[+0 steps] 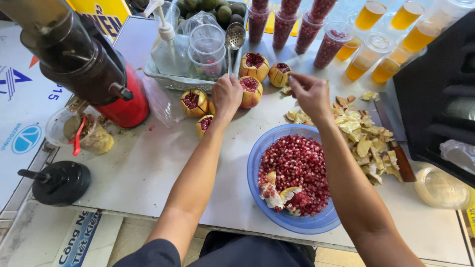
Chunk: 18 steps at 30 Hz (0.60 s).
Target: The person pulls seeds from pomegranate sections by hand and places them into a blue bowl while discarding peels onto the counter.
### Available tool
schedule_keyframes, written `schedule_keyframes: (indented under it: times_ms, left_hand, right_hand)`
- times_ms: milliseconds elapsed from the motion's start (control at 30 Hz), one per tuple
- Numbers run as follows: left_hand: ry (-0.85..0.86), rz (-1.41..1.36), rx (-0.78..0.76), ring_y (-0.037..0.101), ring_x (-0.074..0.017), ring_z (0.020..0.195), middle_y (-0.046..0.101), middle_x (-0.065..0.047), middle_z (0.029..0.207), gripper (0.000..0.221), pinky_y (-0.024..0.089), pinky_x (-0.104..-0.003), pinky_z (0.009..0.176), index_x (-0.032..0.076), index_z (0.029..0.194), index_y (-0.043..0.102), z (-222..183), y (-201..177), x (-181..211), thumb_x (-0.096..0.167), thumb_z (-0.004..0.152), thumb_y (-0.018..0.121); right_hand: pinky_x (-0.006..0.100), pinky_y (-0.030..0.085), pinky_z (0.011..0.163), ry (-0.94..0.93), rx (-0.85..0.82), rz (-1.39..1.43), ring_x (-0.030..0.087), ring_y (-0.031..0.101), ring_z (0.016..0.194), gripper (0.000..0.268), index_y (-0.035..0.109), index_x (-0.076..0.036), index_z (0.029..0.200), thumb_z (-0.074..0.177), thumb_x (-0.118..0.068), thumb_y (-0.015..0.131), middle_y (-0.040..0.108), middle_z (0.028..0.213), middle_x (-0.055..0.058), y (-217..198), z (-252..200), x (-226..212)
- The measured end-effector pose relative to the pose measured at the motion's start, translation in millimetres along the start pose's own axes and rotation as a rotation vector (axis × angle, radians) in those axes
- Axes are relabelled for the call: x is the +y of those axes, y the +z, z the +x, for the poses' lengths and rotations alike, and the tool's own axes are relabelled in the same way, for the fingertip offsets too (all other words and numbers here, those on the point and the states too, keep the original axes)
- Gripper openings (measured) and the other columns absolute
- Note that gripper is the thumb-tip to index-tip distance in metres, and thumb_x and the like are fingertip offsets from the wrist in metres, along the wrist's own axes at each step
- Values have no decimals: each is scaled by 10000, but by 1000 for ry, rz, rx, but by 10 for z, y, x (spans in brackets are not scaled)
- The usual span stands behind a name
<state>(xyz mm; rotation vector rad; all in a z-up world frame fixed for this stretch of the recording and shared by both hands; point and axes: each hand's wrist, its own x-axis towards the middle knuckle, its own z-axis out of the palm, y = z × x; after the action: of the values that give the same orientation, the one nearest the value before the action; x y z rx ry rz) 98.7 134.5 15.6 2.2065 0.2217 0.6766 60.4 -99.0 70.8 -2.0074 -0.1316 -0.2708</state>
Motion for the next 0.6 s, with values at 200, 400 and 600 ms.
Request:
schedule_keyframes:
  times_ms: [200, 400, 600]
  left_hand:
    - [-142, 107, -162, 760, -412, 837, 740, -283, 881, 469, 619, -489, 775, -26, 848, 753, 248, 144, -65, 306, 1027, 473]
    - [-71, 237, -220, 738, -418, 811, 732, -285, 861, 633, 598, -508, 707, -17, 860, 764, 184, -173, 171, 555, 984, 523]
    - [173, 91, -62, 751, -272, 667, 753, -116, 785, 359, 580, -425, 554, 74, 992, 723, -326, -223, 313, 428, 948, 678]
  right_hand:
    - [266, 618, 756, 152, -154, -54, 107, 762, 845, 304, 717, -83, 1264, 995, -214, 667, 787, 1040, 82, 69, -665, 86]
    - [277, 577, 700, 222, -58, -93, 126, 714, 766, 294, 761, -60, 1207, 974, -225, 689, 804, 958, 86, -147, -1149, 14]
    - [333, 565, 691, -3, -201, -310, 176, 718, 755, 226, 775, -35, 1122, 955, -186, 749, 788, 954, 122, -436, -1581, -57]
